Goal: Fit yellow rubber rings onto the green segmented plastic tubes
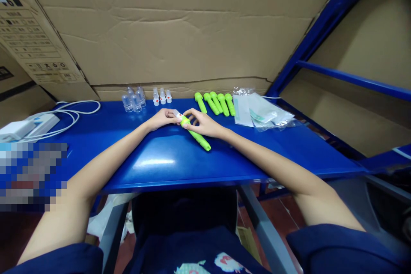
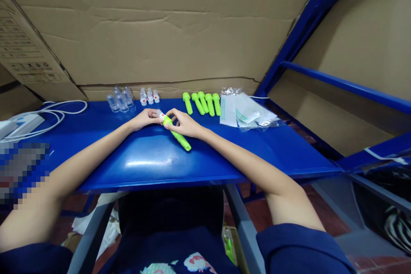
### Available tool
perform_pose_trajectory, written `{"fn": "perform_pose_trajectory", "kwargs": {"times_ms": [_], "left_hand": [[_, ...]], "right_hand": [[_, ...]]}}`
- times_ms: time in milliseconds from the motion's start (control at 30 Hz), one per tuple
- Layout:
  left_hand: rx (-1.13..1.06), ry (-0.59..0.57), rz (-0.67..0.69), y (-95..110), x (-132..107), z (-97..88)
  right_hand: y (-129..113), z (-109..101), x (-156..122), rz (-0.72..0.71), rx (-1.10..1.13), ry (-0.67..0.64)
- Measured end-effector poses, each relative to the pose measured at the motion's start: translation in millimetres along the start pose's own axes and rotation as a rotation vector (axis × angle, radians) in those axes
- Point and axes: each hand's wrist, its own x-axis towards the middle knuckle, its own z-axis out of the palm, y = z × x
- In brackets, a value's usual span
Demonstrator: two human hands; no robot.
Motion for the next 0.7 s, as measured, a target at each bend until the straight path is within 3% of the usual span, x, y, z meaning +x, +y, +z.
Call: {"fn": "perform_pose_trajectory", "kwargs": {"times_ms": [167, 367, 567, 700], "left_hand": [[0.035, 0.027, 0.003, 0, -1, 0.9], [0.063, 0.003, 0.057, 1, -1, 3.8], [-0.010, 0.141, 0.037, 1, 0, 7.3], [-0.035, 0.196, -0.007, 5, 2, 11.3]], "right_hand": [[-2, 7, -2, -0.069, -0.008, 0.019], [-1, 5, -3, -0.056, -0.010, 0.034], [13, 8, -3, 0.073, -0.110, 0.139], [16, -1, -3, 0.154, -0.172, 0.155]]}}
